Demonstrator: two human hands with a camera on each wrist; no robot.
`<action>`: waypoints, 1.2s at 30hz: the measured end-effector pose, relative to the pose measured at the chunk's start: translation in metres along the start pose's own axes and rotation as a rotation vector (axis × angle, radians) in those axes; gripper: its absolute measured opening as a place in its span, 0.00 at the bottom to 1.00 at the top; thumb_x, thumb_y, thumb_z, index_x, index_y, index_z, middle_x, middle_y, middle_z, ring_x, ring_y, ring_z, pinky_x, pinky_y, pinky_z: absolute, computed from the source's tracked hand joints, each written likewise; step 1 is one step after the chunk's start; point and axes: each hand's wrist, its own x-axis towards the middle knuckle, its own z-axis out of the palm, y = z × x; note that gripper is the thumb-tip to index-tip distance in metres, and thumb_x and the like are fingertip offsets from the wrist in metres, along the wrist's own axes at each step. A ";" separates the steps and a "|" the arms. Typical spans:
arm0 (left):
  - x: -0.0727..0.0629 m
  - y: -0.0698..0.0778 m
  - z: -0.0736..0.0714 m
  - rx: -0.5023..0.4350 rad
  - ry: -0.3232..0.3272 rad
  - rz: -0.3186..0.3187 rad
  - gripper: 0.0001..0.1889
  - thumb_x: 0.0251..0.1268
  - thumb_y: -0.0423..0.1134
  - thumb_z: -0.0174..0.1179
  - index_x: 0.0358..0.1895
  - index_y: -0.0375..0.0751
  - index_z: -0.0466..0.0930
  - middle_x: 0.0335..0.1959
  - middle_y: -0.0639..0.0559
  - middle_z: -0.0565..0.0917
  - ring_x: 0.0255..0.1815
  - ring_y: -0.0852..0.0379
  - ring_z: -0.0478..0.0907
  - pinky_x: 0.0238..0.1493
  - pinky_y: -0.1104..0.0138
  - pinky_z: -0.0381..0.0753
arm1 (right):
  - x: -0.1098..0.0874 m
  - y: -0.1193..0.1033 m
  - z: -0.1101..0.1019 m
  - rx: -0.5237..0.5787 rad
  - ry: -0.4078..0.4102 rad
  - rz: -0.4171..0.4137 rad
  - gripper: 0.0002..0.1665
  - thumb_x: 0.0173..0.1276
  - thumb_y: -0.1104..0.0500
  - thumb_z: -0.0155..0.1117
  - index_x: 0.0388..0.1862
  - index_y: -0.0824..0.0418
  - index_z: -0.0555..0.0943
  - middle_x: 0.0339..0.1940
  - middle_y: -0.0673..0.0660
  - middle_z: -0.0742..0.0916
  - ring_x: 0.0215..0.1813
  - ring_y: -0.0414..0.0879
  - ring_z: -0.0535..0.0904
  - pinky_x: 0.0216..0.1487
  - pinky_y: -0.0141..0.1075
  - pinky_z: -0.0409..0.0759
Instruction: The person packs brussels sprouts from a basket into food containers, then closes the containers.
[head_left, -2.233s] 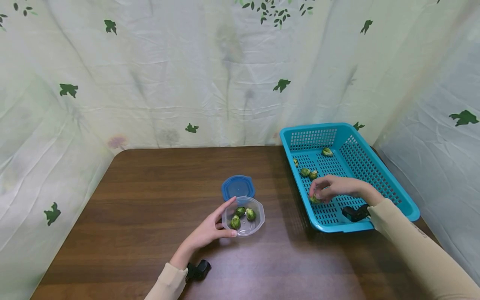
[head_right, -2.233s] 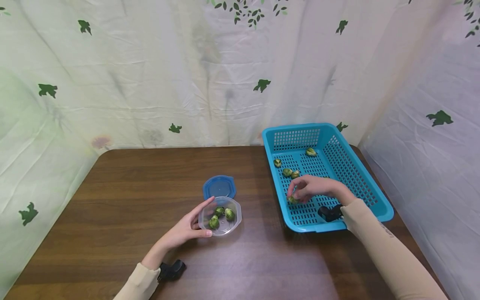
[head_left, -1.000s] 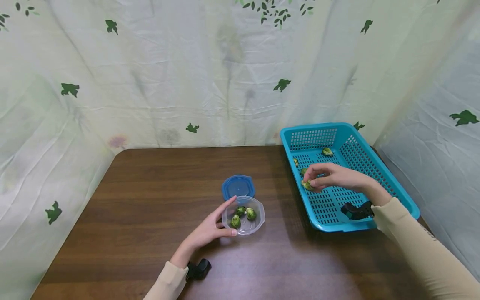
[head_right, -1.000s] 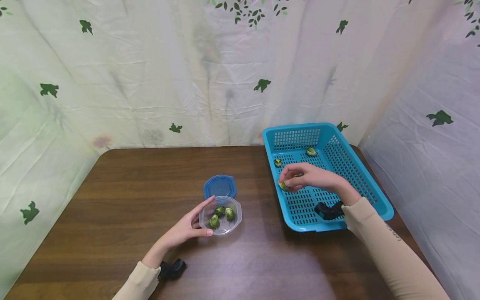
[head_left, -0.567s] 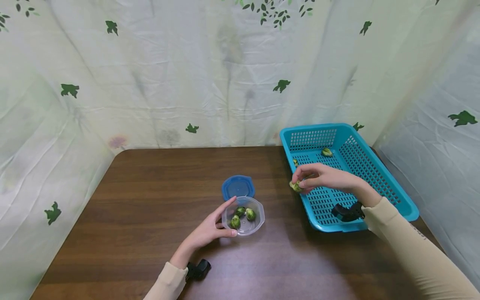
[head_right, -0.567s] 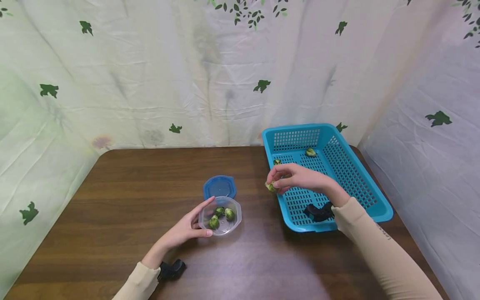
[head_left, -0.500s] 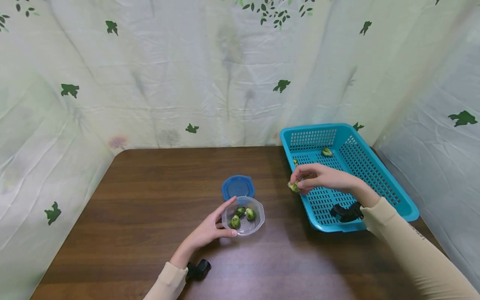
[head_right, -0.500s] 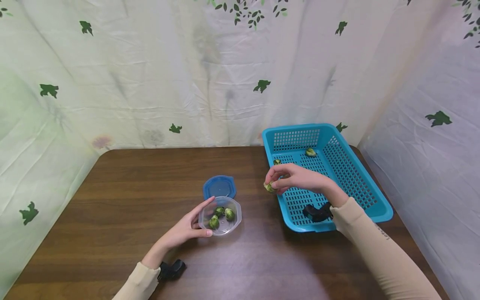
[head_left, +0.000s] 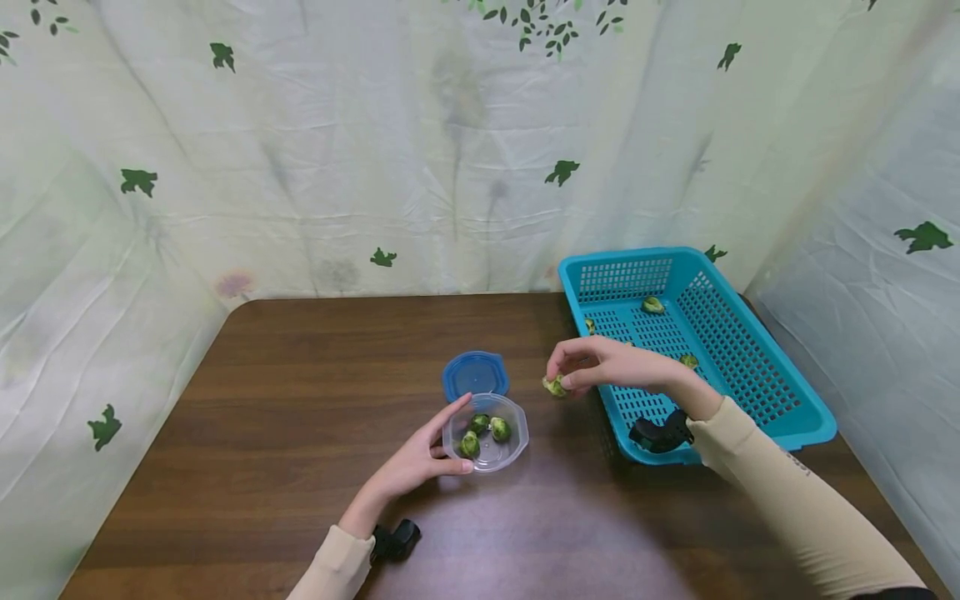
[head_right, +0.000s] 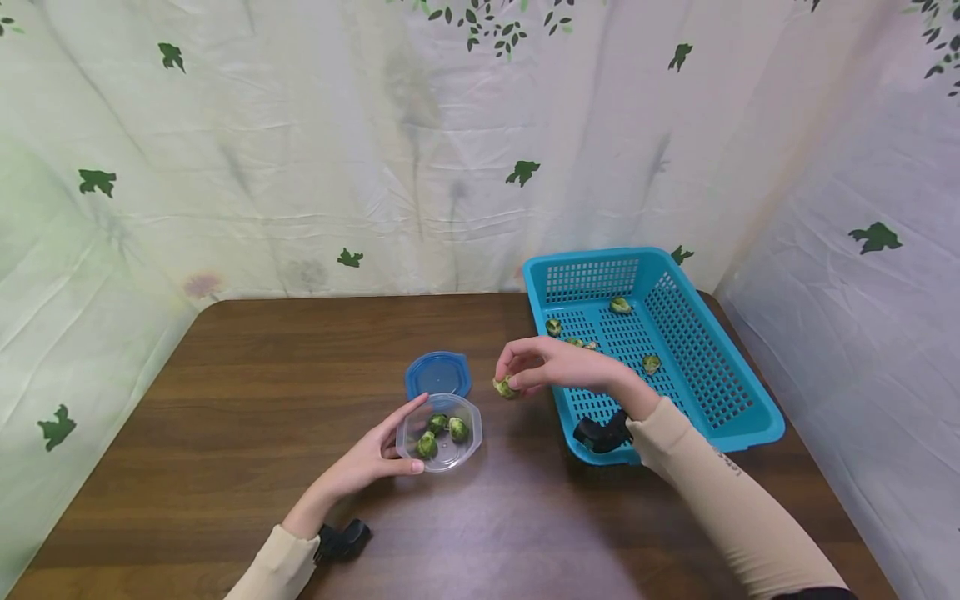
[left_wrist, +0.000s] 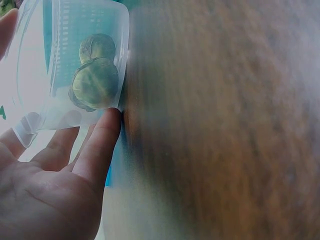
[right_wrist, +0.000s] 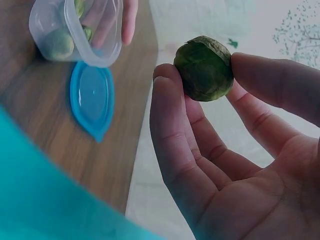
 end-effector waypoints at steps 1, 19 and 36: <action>0.000 0.000 0.000 0.000 0.000 0.001 0.45 0.61 0.36 0.66 0.77 0.54 0.48 0.75 0.41 0.51 0.69 0.39 0.58 0.60 0.52 0.69 | 0.002 0.000 0.002 -0.002 -0.001 0.001 0.07 0.72 0.63 0.56 0.45 0.65 0.77 0.43 0.62 0.81 0.44 0.60 0.77 0.47 0.47 0.80; 0.000 0.000 0.000 -0.001 -0.001 -0.010 0.44 0.62 0.35 0.64 0.77 0.53 0.47 0.75 0.40 0.52 0.69 0.38 0.58 0.61 0.49 0.68 | 0.037 0.003 0.030 -0.095 -0.067 0.007 0.10 0.69 0.65 0.56 0.48 0.62 0.78 0.41 0.56 0.83 0.41 0.50 0.78 0.41 0.45 0.80; 0.001 -0.001 0.000 0.005 0.002 -0.032 0.43 0.62 0.35 0.64 0.77 0.56 0.48 0.75 0.42 0.50 0.70 0.39 0.57 0.61 0.50 0.68 | 0.064 0.005 0.060 -0.232 -0.186 -0.002 0.10 0.66 0.70 0.57 0.44 0.62 0.80 0.41 0.50 0.82 0.39 0.47 0.77 0.39 0.47 0.81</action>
